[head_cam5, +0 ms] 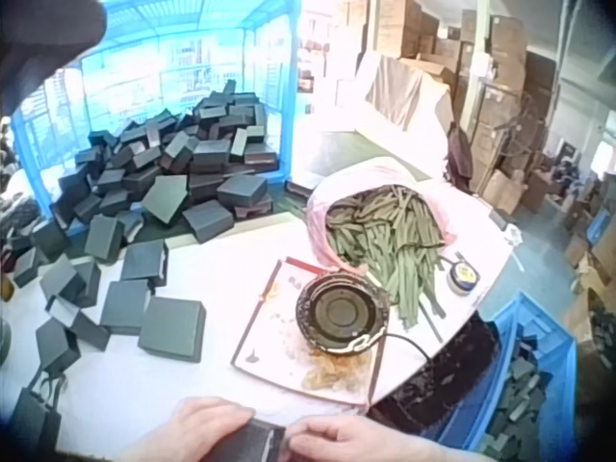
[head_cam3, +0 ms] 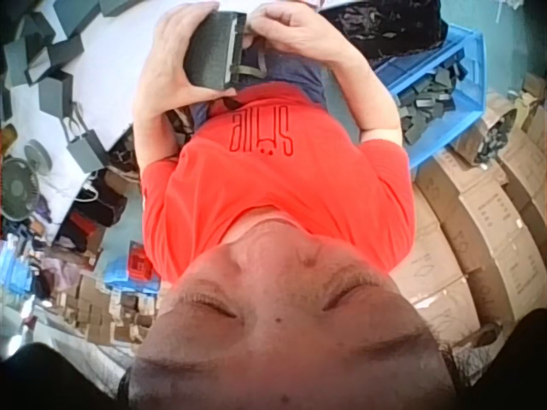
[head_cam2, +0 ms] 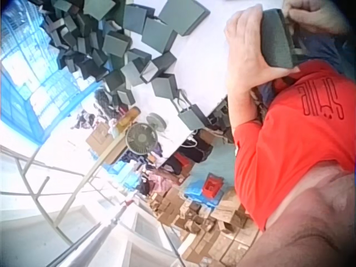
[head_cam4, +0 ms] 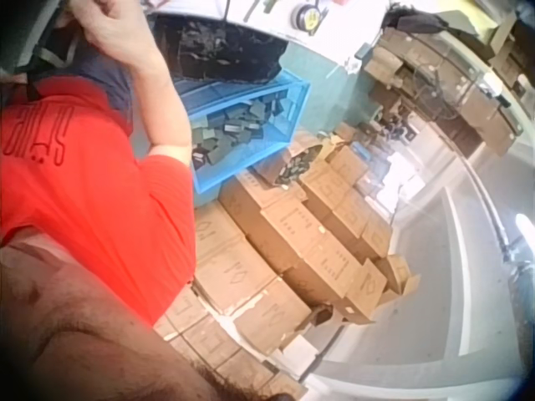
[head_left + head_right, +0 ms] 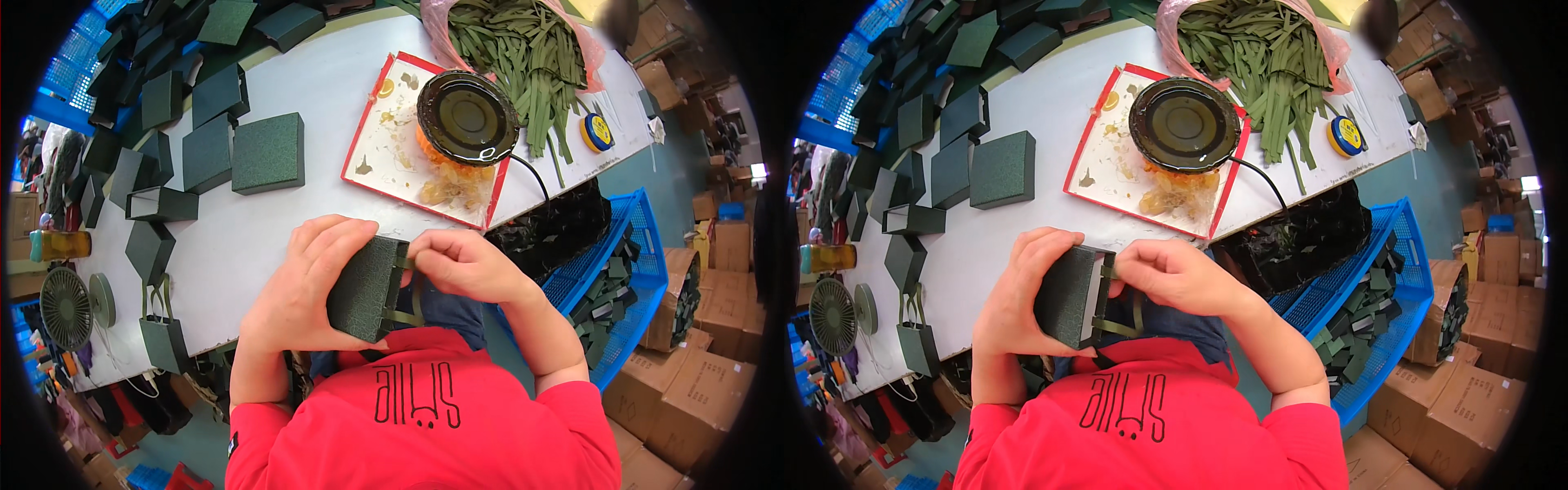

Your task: The person assembles small green boxes by inserting green ribbons into slots on the sides. They repeatedly pick up a box, thread a ribbon through a slot, and place the finished unit on the table. The process is repeated for multiple boxes using ribbons from a nearby pile.

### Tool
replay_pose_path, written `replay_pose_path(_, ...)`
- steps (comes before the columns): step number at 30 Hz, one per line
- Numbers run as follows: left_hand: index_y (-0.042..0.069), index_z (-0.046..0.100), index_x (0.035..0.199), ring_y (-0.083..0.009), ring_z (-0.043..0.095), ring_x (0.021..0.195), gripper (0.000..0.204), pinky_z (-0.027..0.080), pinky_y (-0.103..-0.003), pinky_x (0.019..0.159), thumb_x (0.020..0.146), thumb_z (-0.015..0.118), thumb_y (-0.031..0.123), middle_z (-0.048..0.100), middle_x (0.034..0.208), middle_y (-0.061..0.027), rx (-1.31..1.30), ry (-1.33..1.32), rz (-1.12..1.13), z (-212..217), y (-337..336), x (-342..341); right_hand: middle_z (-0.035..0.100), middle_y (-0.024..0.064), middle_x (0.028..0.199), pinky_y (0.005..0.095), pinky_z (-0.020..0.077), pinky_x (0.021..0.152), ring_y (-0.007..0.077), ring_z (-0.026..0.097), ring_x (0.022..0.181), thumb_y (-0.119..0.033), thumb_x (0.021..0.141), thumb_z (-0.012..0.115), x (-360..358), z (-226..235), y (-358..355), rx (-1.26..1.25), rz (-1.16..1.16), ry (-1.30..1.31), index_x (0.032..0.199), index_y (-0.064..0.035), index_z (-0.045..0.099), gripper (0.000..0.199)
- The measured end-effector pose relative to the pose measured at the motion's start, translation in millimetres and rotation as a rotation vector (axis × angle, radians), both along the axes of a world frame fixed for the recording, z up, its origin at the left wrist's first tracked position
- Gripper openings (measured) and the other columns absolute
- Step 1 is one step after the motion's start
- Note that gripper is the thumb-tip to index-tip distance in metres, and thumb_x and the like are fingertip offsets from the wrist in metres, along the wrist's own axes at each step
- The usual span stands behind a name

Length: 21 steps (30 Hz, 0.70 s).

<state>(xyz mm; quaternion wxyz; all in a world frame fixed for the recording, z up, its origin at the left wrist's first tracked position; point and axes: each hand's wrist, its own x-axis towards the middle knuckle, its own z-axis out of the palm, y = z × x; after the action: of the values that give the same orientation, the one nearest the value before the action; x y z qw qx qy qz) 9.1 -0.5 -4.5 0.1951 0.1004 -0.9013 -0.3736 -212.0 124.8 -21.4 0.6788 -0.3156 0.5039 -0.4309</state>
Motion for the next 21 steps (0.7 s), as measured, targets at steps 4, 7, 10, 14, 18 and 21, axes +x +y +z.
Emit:
replay_pose_path(4,0.002,0.046,0.140,-0.0382,0.051,0.121,0.107,0.041,-0.048,0.101,0.051,0.094,0.037,0.054,0.132,-0.0156,0.001,0.030,-0.009,-5,-2,1,0.071,0.0014,0.087,0.0216,0.0394,0.054,0.0025,0.048,0.061,-0.023,0.102,0.058,-1,-15,10,-0.073,-0.107,0.021,0.100,-0.0020,0.067,0.023)
replay_pose_path(7,0.001,0.046,0.140,-0.0382,0.051,0.120,0.108,0.041,-0.048,0.101,0.050,0.094,0.037,0.055,0.131,-0.0154,-0.018,0.024,-0.025,-4,-1,-4,0.067,0.0010,0.077,0.0246,0.0449,0.057,0.0040,0.056,0.068,-0.023,0.098,0.064,17,-10,8,-0.127,-0.140,0.257,0.088,0.0017,0.067,0.027)
replay_pose_path(10,0.002,0.047,0.138,-0.0378,0.052,0.120,0.105,0.041,-0.049,0.102,0.051,0.094,0.037,0.055,0.131,-0.0152,-0.036,-0.015,-0.024,0,5,-8,0.060,0.0025,0.061,0.0262,0.0414,0.053,0.0035,0.051,0.061,-0.021,0.096,0.064,24,-8,5,-0.112,-0.149,0.368,0.077,0.0021,0.065,0.030)
replay_pose_path(14,0.003,0.050,0.136,-0.0371,0.052,0.121,0.101,0.040,-0.049,0.102,0.051,0.093,0.036,0.055,0.131,-0.0146,-0.085,-0.049,0.012,0,8,-8,0.063,0.0021,0.067,0.0261,0.0414,0.051,0.0044,0.051,0.060,-0.023,0.098,0.063,15,-18,6,-0.158,-0.058,0.386,0.083,0.0005,0.068,0.029)
replay_pose_path(18,0.008,0.055,0.135,-0.0380,0.049,0.122,0.095,0.039,-0.048,0.103,0.051,0.093,0.030,0.052,0.132,-0.0167,-0.152,-0.119,0.158,-3,1,6,0.070,-0.0009,0.084,0.0188,0.0407,0.051,0.0027,0.051,0.058,-0.015,0.099,0.062,-1,7,22,-0.057,-0.406,0.114,0.099,-0.0026,0.072,0.016)
replay_pose_path(21,0.016,0.061,0.133,-0.0400,0.046,0.122,0.087,0.039,-0.048,0.103,0.052,0.092,0.023,0.048,0.131,-0.0202,-0.161,-0.271,0.384,-6,-2,17,0.071,0.0036,0.087,0.0244,0.0517,0.073,0.0074,0.063,0.081,-0.012,0.096,0.067,-43,-12,37,-0.233,-0.809,0.627,0.100,0.0006,0.072,0.014)
